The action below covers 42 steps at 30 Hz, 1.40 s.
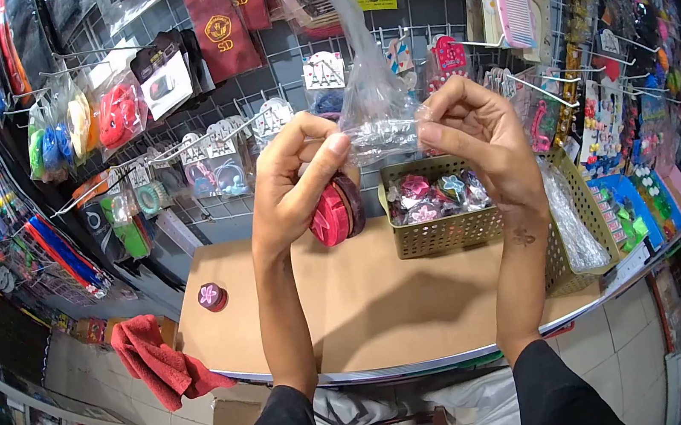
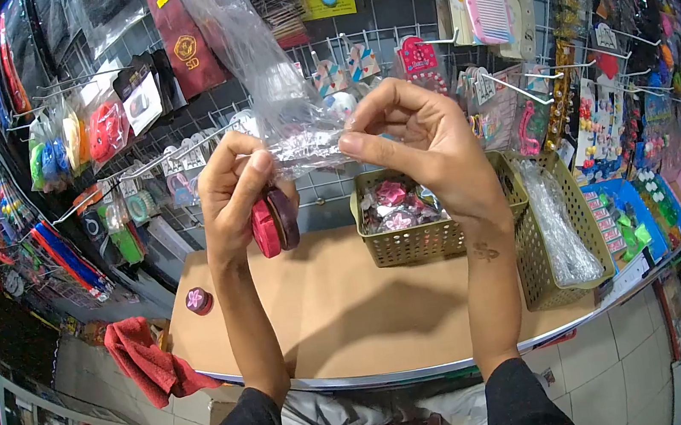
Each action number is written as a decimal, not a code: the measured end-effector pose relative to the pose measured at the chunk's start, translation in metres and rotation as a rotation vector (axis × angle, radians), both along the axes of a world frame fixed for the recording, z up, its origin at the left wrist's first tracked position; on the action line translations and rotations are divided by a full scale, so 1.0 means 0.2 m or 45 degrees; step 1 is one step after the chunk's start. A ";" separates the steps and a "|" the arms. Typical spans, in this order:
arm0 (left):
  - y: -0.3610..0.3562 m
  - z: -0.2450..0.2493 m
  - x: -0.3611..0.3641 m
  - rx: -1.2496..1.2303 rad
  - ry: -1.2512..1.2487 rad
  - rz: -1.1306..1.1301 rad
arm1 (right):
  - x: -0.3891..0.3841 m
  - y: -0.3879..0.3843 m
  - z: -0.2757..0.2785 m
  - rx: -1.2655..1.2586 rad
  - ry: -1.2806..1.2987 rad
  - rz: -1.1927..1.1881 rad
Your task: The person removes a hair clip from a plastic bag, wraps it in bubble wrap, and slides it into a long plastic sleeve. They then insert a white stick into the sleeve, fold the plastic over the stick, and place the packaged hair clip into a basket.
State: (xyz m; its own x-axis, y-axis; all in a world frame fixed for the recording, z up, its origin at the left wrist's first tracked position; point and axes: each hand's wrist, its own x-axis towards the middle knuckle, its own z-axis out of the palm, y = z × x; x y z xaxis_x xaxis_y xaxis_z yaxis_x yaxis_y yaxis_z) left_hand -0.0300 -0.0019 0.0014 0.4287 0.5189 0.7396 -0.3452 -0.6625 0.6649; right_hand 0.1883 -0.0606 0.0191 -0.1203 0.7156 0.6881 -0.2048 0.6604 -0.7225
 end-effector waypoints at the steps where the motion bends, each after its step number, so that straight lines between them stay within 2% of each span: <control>1: 0.00 0.00 -0.01 -0.005 0.049 -0.003 | -0.02 -0.01 0.01 -0.015 0.031 -0.047; 3: -0.01 0.01 -0.01 0.007 0.147 -0.021 | -0.07 -0.05 0.02 -0.046 0.096 -0.143; 4: 0.00 0.00 -0.02 -0.010 0.269 -0.006 | -0.07 -0.05 0.02 -0.066 0.013 -0.158; 7: -0.01 0.01 0.01 0.122 0.345 0.056 | -0.03 -0.02 0.00 -0.087 -0.156 -0.220; 11: 0.01 0.02 -0.03 0.160 0.405 0.114 | 0.01 0.01 0.00 -0.089 0.140 -0.192; 18: -0.04 0.05 -0.01 0.043 0.270 0.259 | -0.01 -0.01 0.00 -0.164 -0.017 -0.088; 21: -0.09 0.09 0.00 0.161 0.436 0.409 | -0.02 0.00 -0.01 -0.143 -0.241 -0.266; 24: -0.11 0.08 0.02 0.120 0.444 0.445 | -0.03 -0.02 -0.01 -0.196 -0.252 -0.218; 25: -0.12 0.08 0.01 0.257 0.536 0.512 | -0.03 -0.02 -0.01 -0.164 -0.256 -0.240; 28: -0.09 0.07 -0.01 0.393 0.613 0.484 | -0.01 -0.02 -0.01 -0.058 -0.241 -0.326; 31: -0.04 0.06 -0.07 0.373 0.487 0.503 | 0.06 -0.04 0.01 0.056 -0.198 -0.449; 32: -0.02 0.05 -0.08 0.360 0.393 0.531 | 0.07 -0.06 0.01 0.032 -0.239 -0.432; 37: -0.12 0.08 0.02 0.194 0.362 0.424 | 0.00 -0.08 -0.01 -0.018 -0.466 -0.381; 40: -0.11 0.06 0.05 0.383 0.435 0.414 | -0.05 -0.09 -0.01 0.007 -0.563 -0.385; 42: -0.11 0.05 0.04 0.353 0.402 0.410 | -0.05 -0.10 -0.01 0.046 -0.598 -0.387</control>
State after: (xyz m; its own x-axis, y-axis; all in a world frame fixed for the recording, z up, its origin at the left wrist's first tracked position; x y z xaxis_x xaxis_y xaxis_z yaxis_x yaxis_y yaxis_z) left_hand -0.0227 -0.0236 0.0124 0.5041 0.4641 0.7283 0.0938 -0.8678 0.4880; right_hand 0.1784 -0.0798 0.0177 -0.2117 0.7427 0.6353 0.3367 0.6657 -0.6660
